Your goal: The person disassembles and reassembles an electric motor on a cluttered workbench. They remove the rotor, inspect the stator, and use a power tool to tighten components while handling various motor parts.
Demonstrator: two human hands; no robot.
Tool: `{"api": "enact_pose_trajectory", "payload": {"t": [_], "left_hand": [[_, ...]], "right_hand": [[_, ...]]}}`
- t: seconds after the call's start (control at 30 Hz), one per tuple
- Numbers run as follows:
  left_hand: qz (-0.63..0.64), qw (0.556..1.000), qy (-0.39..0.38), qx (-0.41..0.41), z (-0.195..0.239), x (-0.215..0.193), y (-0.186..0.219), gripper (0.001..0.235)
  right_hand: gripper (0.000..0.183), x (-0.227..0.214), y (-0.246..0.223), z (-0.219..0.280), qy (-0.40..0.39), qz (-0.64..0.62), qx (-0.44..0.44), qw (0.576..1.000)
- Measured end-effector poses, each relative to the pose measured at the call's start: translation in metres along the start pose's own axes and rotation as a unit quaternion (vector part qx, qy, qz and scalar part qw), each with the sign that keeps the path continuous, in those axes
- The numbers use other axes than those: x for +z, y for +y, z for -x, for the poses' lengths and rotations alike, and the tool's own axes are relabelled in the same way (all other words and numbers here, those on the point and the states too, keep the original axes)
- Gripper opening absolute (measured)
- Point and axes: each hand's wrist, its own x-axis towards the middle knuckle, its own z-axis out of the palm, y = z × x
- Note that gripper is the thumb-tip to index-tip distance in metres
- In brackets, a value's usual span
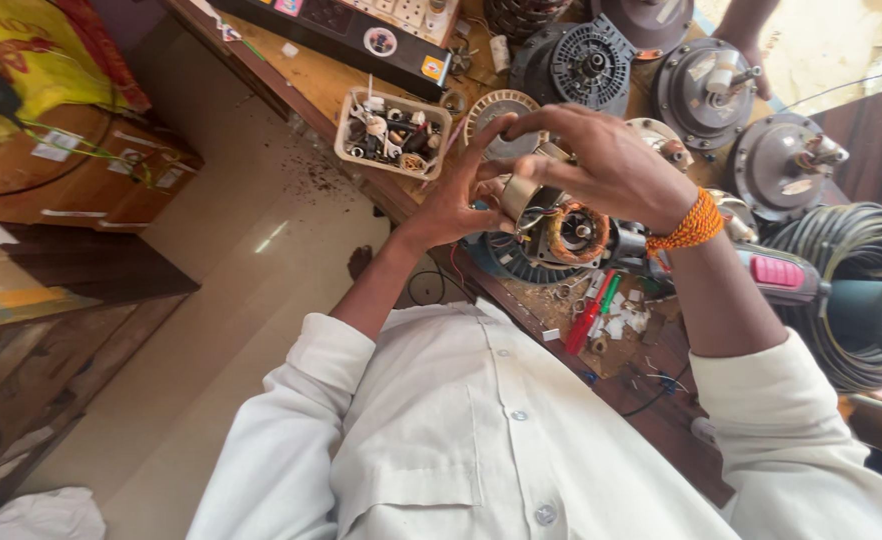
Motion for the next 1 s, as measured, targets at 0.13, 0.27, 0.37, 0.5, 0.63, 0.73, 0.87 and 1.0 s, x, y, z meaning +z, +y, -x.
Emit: {"api": "enact_pose_trajectory", "payload": {"t": [0.13, 0.27, 0.37, 0.5, 0.63, 0.73, 0.87, 1.0], "left_hand": [[0.013, 1.000, -0.003, 0.025, 0.000, 0.010, 0.006, 0.122], [0.042, 0.999, -0.017, 0.026, 0.000, 0.015, 0.010, 0.115], [-0.008, 1.000, -0.008, 0.013, 0.001, 0.016, 0.009, 0.103], [0.059, 0.998, 0.002, -0.016, -0.001, 0.013, 0.009, 0.092], [0.101, 0.995, -0.023, 0.010, -0.003, 0.011, 0.016, 0.095], [0.131, 0.989, -0.040, 0.060, 0.002, 0.011, 0.023, 0.099], [0.083, 0.994, 0.001, 0.075, 0.008, 0.014, 0.020, 0.100], [0.090, 0.993, -0.004, 0.073, 0.011, 0.018, 0.010, 0.099]], "right_hand": [[0.069, -0.007, -0.011, -0.006, -0.100, 0.024, 0.094, 0.990], [0.092, -0.017, -0.022, -0.002, -0.196, 0.094, 0.192, 0.957], [0.083, -0.018, -0.025, 0.001, -0.148, 0.077, 0.035, 0.985], [0.067, -0.014, -0.026, -0.004, -0.139, 0.073, 0.030, 0.987], [0.076, -0.020, -0.035, -0.017, -0.204, 0.056, 0.123, 0.970], [0.089, -0.017, -0.052, -0.026, -0.241, 0.130, 0.138, 0.952], [0.108, -0.006, -0.064, -0.027, -0.238, 0.256, 0.109, 0.930], [0.108, -0.002, -0.068, -0.018, -0.305, 0.302, 0.144, 0.892]]}}
